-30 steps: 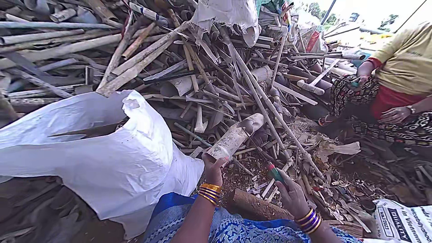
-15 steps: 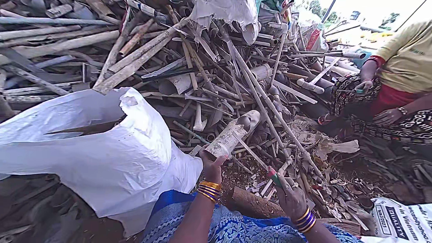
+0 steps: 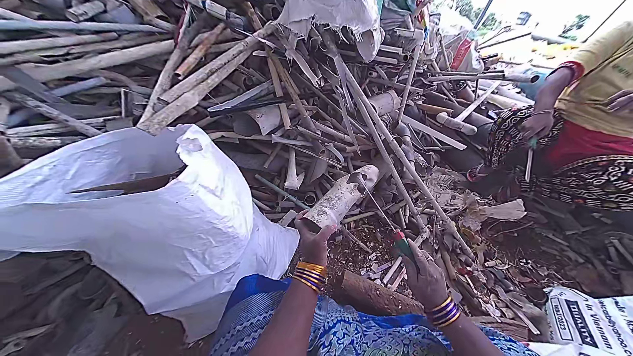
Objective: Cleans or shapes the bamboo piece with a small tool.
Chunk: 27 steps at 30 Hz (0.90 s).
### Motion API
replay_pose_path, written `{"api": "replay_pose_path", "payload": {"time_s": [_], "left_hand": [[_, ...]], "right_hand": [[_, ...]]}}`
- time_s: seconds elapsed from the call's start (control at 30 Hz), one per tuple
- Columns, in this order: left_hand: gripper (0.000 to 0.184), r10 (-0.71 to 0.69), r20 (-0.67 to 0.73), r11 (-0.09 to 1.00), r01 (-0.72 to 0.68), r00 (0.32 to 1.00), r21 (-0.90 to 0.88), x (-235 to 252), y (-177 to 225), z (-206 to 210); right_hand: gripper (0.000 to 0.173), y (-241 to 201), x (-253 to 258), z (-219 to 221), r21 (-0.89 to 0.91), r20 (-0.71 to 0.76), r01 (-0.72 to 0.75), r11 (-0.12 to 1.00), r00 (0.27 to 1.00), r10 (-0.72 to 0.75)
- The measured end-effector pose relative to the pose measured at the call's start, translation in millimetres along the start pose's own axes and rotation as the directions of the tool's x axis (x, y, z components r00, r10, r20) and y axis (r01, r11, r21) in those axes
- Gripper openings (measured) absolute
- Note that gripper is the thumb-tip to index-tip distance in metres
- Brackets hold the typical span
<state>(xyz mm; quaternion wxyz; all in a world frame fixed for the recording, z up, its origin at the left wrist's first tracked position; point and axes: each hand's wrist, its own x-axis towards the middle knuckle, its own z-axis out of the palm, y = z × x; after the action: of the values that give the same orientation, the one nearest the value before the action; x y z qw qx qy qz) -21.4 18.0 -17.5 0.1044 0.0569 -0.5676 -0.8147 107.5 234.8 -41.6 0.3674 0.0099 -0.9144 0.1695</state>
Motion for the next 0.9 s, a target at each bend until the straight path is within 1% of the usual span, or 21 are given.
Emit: {"api": "replay_pose_path", "payload": {"time_s": [0.03, 0.07, 0.1, 0.13, 0.17, 0.2, 0.27, 0.3, 0.33, 0.37, 0.4, 0.43, 0.47, 0.5, 0.57, 0.63, 0.67, 0.73, 0.77, 0.8, 0.9], "left_hand": [[0.096, -0.009, -0.004, 1.000, 0.009, 1.000, 0.005, 1, 0, 0], [0.096, -0.023, -0.005, 1.000, 0.023, 1.000, -0.008, 1, 1, 0], [0.095, -0.040, -0.006, 0.999, 0.040, 0.999, -0.031, 0, 1, 0], [0.094, -0.055, -0.007, 0.997, 0.055, 0.998, -0.054, -1, 2, 1], [0.093, -0.066, -0.013, 0.996, 0.065, 0.998, -0.069, -1, 2, 2], [0.093, -0.068, -0.022, 0.995, 0.066, 0.997, -0.075, 0, 5, 2], [0.092, -0.083, -0.033, 0.992, 0.080, 0.996, -0.101, 1, 7, 2], [0.092, -0.088, -0.032, 0.991, 0.085, 0.996, -0.102, 1, 6, 0], [0.093, -0.089, -0.029, 0.991, 0.086, 0.996, -0.099, 1, 5, 0], [0.092, -0.091, -0.022, 0.991, 0.088, 0.996, -0.098, 1, 3, 0], [0.091, -0.100, -0.011, 0.990, 0.099, 0.995, -0.103, 0, 3, 0], [0.091, -0.112, 0.000, 0.989, 0.111, 0.994, -0.101, -1, 2, 1], [0.092, -0.120, 0.009, 0.989, 0.121, 0.993, -0.090, -3, 2, 3], [0.092, -0.123, 0.015, 0.989, 0.123, 0.992, -0.084, -3, 3, 4], [0.091, -0.117, 0.019, 0.989, 0.118, 0.993, -0.086, -2, 5, 6], [0.090, -0.111, 0.040, 0.989, 0.114, 0.993, -0.097, -5, 4, 5], [0.091, -0.100, 0.046, 0.990, 0.104, 0.994, -0.091, -5, 4, 5], [0.094, -0.066, 0.050, 0.996, 0.069, 0.997, -0.059, -5, 3, 7], [0.097, -0.045, 0.045, 0.999, 0.046, 0.998, -0.022, -4, 1, 7], [0.100, -0.020, 0.030, 1.000, 0.020, 0.999, 0.012, -1, 0, 7], [0.105, 0.054, 0.006, 0.983, -0.054, 0.999, 0.175, 5, -3, 1]], "right_hand": [[0.042, 1, 0, 0, -0.001, -0.041, 0.073, 0.997, 0.997, -0.073], [0.041, 2, -2, -1, -0.017, -0.021, 0.089, 0.996, 0.996, -0.089], [0.040, 4, -4, -1, -0.039, 0.055, 0.036, 0.999, 0.998, -0.034], [0.041, 4, -4, -4, -0.054, 0.190, -0.102, 0.993, 0.976, 0.110], [0.042, 5, -2, -7, -0.073, 0.276, -0.242, 0.967, 0.927, 0.253], [0.043, 8, 1, -6, -0.071, 0.256, -0.283, 0.956, 0.921, 0.292], [0.045, 12, 3, -1, -0.039, 0.036, -0.107, 0.994, 0.993, 0.108], [0.045, 11, 2, -2, -0.022, -0.045, -0.003, 1.000, 0.999, 0.002], [0.043, 9, 0, -3, -0.013, -0.068, 0.066, 0.998, 0.995, -0.066], [0.042, 10, -4, -2, -0.026, -0.038, 0.084, 0.996, 0.996, -0.085], [0.041, 13, -6, 0, -0.049, 0.019, 0.051, 0.997, 0.999, -0.051], [0.040, 15, -8, 1, -0.069, 0.105, -0.041, 0.997, 0.993, 0.048], [0.040, 16, -8, 1, -0.081, 0.144, -0.127, 0.989, 0.980, 0.137], [0.041, 18, -6, 4, -0.089, 0.093, -0.128, 0.988, 0.986, 0.136], [0.043, 15, -2, 5, -0.051, -0.043, -0.011, 0.999, 0.999, 0.009], [0.042, 11, -8, 2, -0.027, -0.053, 0.096, 0.995, 0.994, -0.098], [0.041, 11, -11, 4, -0.035, -0.008, 0.093, 0.995, 0.996, -0.093], [0.044, 15, -13, 6, -0.052, 0.129, -0.047, 0.998, 0.990, 0.054], [0.045, 17, -11, 7, -0.075, 0.129, -0.064, 0.995, 0.989, 0.073], [0.046, 17, -7, 8, -0.079, 0.099, -0.039, 0.996, 0.994, 0.047], [0.044, 8, -11, 8, -0.004, -0.004, 0.136, 0.991, 0.991, -0.136]]}}
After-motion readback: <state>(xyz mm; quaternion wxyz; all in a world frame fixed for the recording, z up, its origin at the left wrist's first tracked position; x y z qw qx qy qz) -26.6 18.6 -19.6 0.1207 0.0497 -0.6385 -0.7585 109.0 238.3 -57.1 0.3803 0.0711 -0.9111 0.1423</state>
